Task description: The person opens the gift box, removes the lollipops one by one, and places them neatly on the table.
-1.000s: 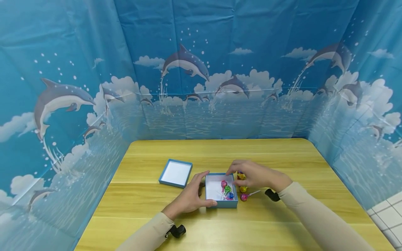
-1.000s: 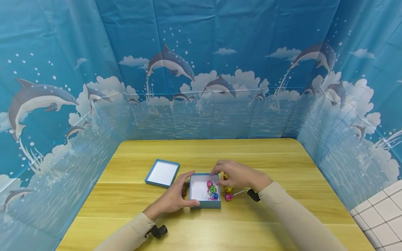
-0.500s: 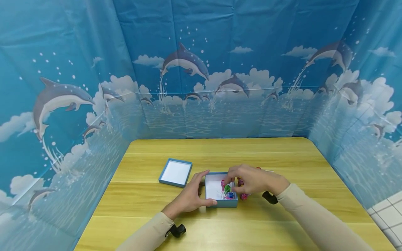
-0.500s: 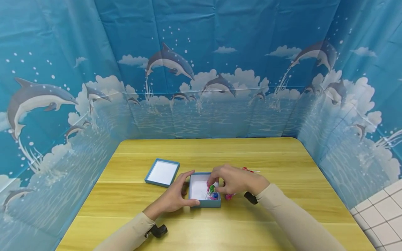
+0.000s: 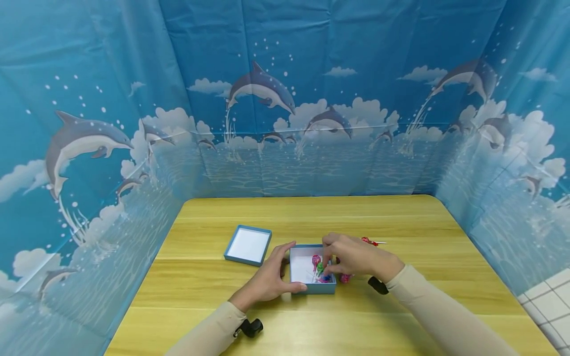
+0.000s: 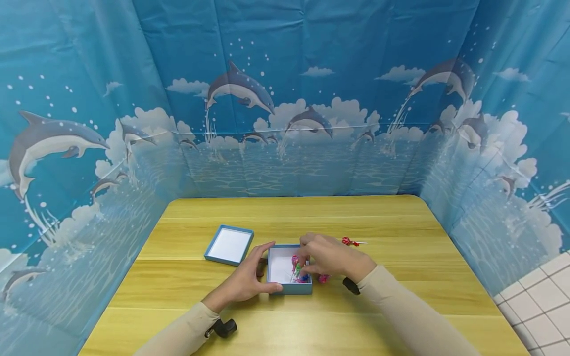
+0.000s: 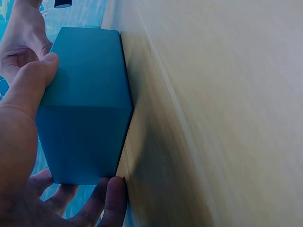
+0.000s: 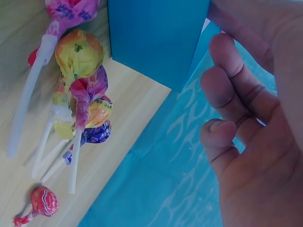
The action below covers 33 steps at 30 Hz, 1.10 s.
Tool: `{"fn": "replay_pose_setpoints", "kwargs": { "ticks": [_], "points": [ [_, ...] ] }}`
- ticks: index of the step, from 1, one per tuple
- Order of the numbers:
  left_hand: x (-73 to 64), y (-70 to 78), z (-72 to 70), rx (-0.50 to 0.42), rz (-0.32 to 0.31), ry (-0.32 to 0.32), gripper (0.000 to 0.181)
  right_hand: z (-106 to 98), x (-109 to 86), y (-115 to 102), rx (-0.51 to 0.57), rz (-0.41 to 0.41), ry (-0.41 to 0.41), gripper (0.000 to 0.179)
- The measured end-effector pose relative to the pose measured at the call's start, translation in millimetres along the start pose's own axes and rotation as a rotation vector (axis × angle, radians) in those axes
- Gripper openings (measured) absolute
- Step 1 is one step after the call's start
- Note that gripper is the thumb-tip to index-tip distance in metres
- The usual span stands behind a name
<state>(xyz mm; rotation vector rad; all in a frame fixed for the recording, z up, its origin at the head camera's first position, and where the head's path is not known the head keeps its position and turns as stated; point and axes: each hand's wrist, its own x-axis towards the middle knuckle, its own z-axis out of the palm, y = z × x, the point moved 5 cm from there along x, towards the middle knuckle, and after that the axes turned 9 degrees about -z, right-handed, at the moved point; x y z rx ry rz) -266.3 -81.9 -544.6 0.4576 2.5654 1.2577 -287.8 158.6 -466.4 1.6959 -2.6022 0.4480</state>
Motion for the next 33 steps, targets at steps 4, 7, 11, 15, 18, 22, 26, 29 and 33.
{"fn": "replay_pose_setpoints", "kwargs": {
  "ticks": [4,7,11,15,18,22,26,29,33],
  "points": [
    [-0.1,0.0,-0.2,-0.005,0.000,0.003,0.119,1.1,0.9,-0.4,0.015,0.011,-0.001,0.011],
    [-0.3,0.9,-0.5,-0.010,0.001,0.002,0.120,2.7,1.2,0.0,0.060,0.029,0.006,0.010],
    [-0.3,2.2,-0.8,-0.011,-0.002,-0.001,0.120,3.4,0.1,2.1,0.126,0.064,0.033,0.009],
    [-0.5,2.4,-0.5,-0.017,-0.002,-0.001,0.120,3.3,-3.3,5.5,0.172,0.097,0.077,0.008],
    [-0.5,2.4,-0.3,-0.024,-0.002,-0.001,0.120,1.6,-8.2,7.9,0.189,0.115,0.120,0.008],
    [-1.6,3.7,-0.2,-0.028,-0.005,-0.002,0.120,-3.5,-16.7,8.7,0.195,0.111,0.191,0.008],
    [-3.0,4.8,0.0,-0.040,-0.011,-0.008,0.120,-6.7,-24.9,10.3,0.205,0.099,0.235,0.009],
    [-3.4,4.6,0.3,-0.046,-0.015,-0.010,0.119,-7.1,-30.3,11.6,0.212,0.106,0.239,0.012],
    [-3.8,3.7,0.2,-0.044,-0.022,-0.001,0.119,-6.4,-34.7,11.7,0.207,0.135,0.220,0.015]
  ]
}}
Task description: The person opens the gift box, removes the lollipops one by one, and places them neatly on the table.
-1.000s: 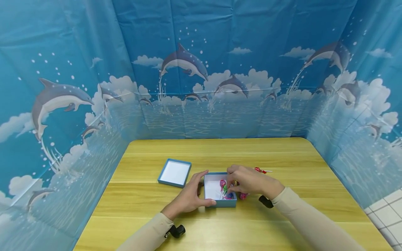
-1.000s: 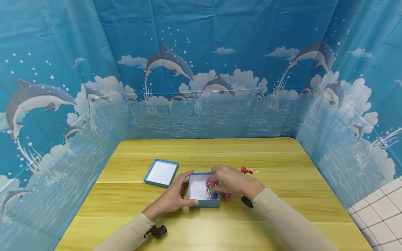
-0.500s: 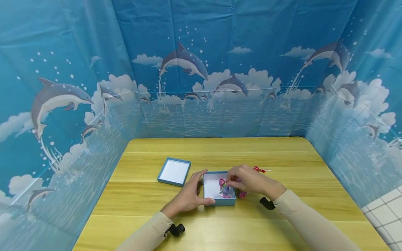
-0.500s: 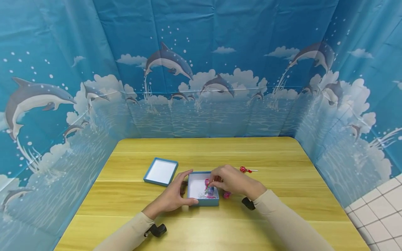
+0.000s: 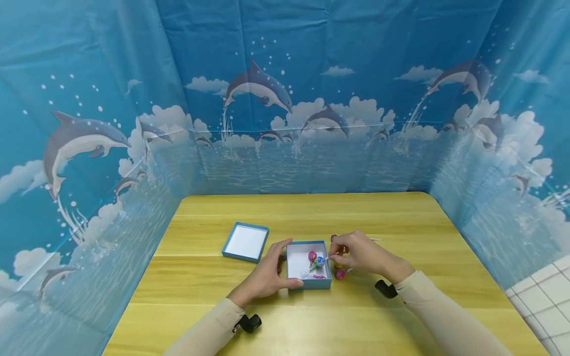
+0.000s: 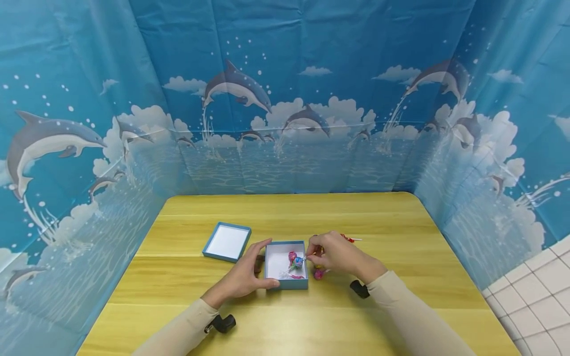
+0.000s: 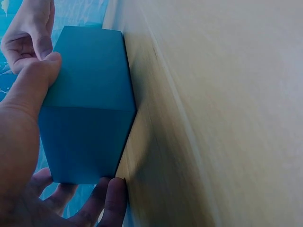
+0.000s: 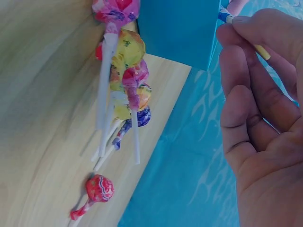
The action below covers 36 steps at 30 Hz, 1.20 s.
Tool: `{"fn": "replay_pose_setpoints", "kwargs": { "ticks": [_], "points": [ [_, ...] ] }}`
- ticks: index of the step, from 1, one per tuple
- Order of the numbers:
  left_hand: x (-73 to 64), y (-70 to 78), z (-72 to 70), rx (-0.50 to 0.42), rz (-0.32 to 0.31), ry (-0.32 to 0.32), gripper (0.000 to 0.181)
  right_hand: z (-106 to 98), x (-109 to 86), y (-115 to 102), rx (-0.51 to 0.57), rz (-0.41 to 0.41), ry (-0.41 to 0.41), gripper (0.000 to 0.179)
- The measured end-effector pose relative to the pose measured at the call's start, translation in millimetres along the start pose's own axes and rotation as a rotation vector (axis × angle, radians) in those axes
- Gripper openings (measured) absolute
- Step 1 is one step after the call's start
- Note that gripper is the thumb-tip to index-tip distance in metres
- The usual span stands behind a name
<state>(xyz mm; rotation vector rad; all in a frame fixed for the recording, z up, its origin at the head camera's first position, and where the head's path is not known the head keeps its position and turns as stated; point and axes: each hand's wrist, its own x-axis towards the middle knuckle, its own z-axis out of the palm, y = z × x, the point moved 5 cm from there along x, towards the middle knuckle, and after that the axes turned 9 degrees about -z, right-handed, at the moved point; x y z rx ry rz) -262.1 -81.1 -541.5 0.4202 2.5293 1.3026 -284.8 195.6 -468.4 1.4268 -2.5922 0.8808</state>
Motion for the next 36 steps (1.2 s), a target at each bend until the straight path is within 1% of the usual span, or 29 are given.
{"fn": "replay_pose_setpoints", "kwargs": {
  "ticks": [5,10,17,21,25,31,36],
  "points": [
    [0.5,1.2,-0.5,0.021,0.003,0.010,0.120,-2.8,-4.0,-0.8,-0.034,0.015,-0.012,0.016],
    [0.9,-0.2,2.7,0.024,0.001,0.002,0.120,-0.9,-10.2,2.4,-0.106,0.039,-0.018,0.019],
    [2.1,0.0,3.1,0.038,0.005,0.005,0.121,2.2,-10.3,1.5,-0.251,-0.020,-0.005,0.025],
    [2.6,-0.7,0.4,0.029,0.002,0.014,0.121,3.5,-6.6,0.2,-0.287,-0.054,0.007,0.022],
    [4.0,-0.3,0.4,0.023,-0.001,0.015,0.121,3.6,-6.7,1.3,-0.298,-0.045,0.000,0.020],
    [3.3,-2.3,1.5,0.029,-0.010,0.011,0.121,2.6,-8.3,2.9,-0.237,-0.047,0.000,0.018],
    [2.5,-1.1,-0.7,0.035,-0.011,0.012,0.120,-5.7,-11.6,3.4,-0.200,-0.047,0.050,0.016]
  ]
}}
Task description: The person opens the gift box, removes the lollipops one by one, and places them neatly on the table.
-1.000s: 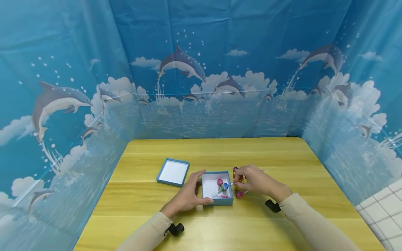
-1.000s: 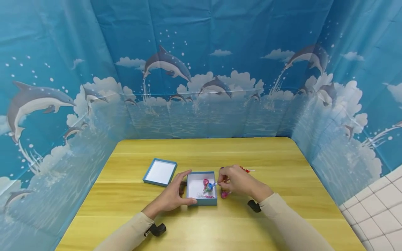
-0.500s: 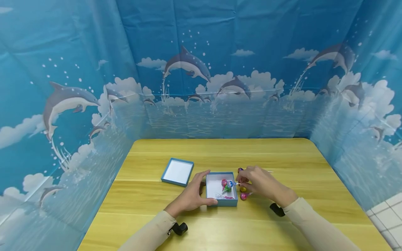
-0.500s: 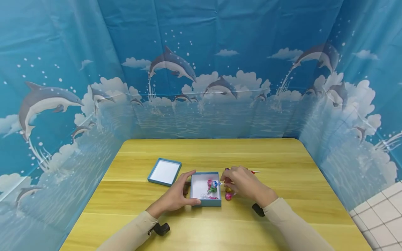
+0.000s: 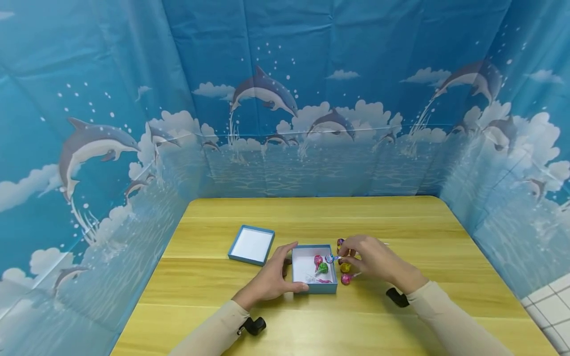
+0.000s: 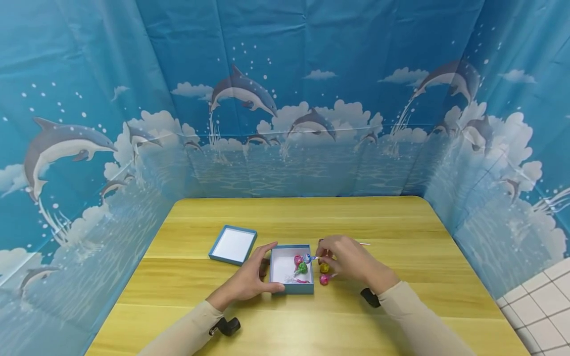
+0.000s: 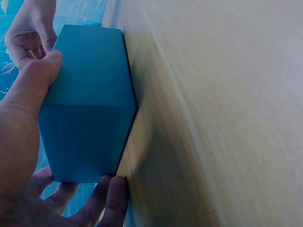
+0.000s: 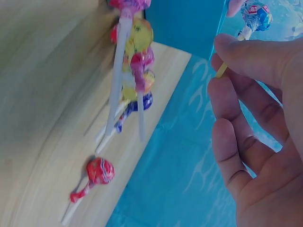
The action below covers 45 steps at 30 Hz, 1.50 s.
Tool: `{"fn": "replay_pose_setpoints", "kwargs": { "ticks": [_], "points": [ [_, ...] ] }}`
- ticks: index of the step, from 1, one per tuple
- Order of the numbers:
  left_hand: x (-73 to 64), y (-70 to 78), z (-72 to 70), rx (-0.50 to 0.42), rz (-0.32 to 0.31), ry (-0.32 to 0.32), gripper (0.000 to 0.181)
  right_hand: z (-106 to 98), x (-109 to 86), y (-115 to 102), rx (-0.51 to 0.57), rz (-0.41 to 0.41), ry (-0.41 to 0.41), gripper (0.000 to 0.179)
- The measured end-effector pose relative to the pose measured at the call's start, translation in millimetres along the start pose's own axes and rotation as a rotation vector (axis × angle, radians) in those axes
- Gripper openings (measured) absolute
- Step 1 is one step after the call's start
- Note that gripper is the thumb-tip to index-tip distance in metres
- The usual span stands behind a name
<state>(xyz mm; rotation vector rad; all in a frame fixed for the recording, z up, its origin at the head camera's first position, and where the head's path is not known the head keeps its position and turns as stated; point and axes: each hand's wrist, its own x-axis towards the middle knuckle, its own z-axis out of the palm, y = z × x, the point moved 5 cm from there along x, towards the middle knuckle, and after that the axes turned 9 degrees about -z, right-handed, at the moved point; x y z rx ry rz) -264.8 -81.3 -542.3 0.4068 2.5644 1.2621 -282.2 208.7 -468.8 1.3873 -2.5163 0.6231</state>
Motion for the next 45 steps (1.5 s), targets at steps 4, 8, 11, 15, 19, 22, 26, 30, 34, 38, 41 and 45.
{"fn": "replay_pose_setpoints", "kwargs": {
  "ticks": [4,8,11,15,19,22,26,30,34,38,41,45],
  "points": [
    [-0.5,1.8,-0.3,-0.005,0.005,-0.002,0.120,-7.5,-4.6,4.2,-0.016,0.015,0.026,0.019],
    [-1.6,1.4,0.2,-0.003,0.005,-0.007,0.121,-11.7,-10.0,10.3,-0.029,0.029,0.032,0.021],
    [-2.0,0.6,0.3,-0.001,0.004,-0.010,0.121,-15.7,-15.6,16.1,-0.041,0.044,0.041,0.022],
    [-0.7,0.5,-0.1,-0.007,0.008,-0.008,0.120,-22.5,-24.4,27.2,-0.071,0.066,0.070,0.022],
    [0.6,0.9,-0.2,-0.014,0.010,-0.012,0.120,-27.9,-32.6,39.1,-0.090,0.070,0.090,0.021],
    [0.7,1.0,0.3,-0.013,0.010,-0.020,0.120,-29.9,-39.1,47.2,-0.088,0.083,0.083,0.022],
    [0.4,1.6,0.0,-0.012,0.009,-0.023,0.120,-30.6,-47.3,58.2,-0.087,0.129,0.058,0.021],
    [0.0,1.2,-0.8,-0.014,0.006,-0.022,0.120,-29.1,-55.1,69.0,-0.103,0.170,0.031,0.019],
    [-0.2,1.3,-2.2,-0.011,0.006,-0.018,0.120,-27.9,-62.4,78.9,-0.114,0.201,0.006,0.019],
    [-0.3,1.7,-3.0,-0.004,0.007,-0.015,0.120,-26.9,-68.0,87.0,-0.113,0.229,-0.009,0.018],
    [-0.2,2.1,-2.8,0.000,0.009,-0.016,0.119,-24.8,-71.7,93.1,-0.100,0.254,-0.020,0.016],
    [0.1,1.9,-1.6,0.001,0.009,-0.020,0.120,-20.5,-76.0,99.9,-0.069,0.288,-0.043,0.016]
  ]
}}
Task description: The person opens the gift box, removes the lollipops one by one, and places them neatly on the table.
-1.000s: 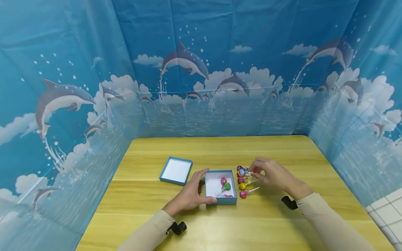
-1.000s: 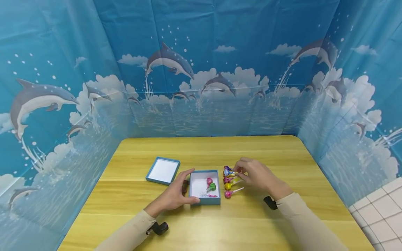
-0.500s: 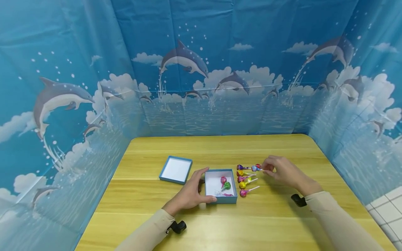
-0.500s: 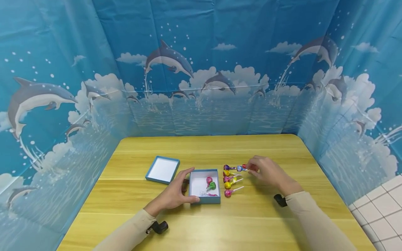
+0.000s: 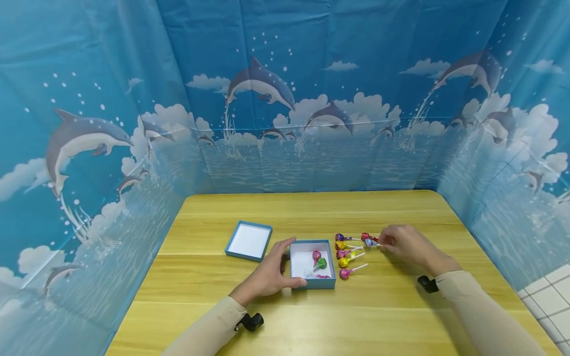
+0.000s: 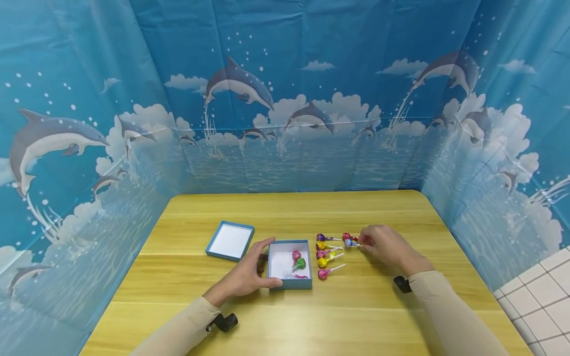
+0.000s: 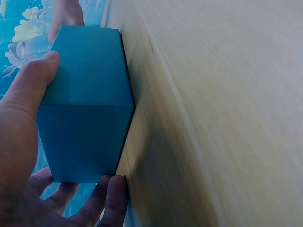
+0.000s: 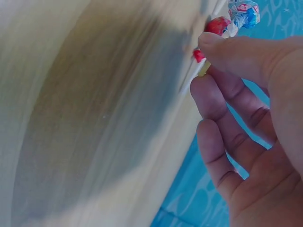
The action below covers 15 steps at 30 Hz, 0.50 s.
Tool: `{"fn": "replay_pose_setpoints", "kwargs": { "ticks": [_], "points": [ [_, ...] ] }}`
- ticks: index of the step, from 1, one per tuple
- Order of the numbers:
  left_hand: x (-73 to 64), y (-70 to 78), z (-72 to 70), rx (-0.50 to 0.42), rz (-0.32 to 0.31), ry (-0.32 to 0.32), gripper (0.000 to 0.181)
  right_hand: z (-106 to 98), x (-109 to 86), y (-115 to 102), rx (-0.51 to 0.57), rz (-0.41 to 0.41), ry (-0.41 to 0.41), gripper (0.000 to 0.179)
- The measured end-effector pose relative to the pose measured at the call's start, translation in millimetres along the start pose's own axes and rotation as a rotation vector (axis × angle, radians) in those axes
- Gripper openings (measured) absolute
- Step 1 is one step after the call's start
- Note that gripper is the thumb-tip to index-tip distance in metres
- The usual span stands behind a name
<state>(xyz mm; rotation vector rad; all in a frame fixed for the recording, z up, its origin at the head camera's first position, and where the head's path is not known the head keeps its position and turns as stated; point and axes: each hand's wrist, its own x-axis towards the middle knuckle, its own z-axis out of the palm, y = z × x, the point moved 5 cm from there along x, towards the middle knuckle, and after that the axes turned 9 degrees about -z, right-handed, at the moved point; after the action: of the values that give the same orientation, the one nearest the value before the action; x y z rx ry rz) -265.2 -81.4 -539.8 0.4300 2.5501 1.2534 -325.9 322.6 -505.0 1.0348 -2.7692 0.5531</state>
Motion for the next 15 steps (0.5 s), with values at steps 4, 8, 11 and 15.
{"fn": "replay_pose_setpoints", "kwargs": {
  "ticks": [4,8,11,15],
  "points": [
    [-0.1,-1.1,0.7,-0.004,0.000,0.001,0.120,3.6,-1.4,3.6,0.026,0.009,-0.023,0.016],
    [0.1,-1.8,0.7,-0.004,0.002,0.002,0.120,6.6,-2.6,6.9,0.040,0.021,-0.042,0.015],
    [0.1,-1.9,0.6,-0.003,0.002,0.000,0.119,9.0,-3.1,9.8,0.043,0.029,-0.050,0.016],
    [-0.1,-1.4,0.6,-0.007,0.002,-0.003,0.119,11.2,-2.5,12.0,0.051,0.030,-0.055,0.016]
  ]
}}
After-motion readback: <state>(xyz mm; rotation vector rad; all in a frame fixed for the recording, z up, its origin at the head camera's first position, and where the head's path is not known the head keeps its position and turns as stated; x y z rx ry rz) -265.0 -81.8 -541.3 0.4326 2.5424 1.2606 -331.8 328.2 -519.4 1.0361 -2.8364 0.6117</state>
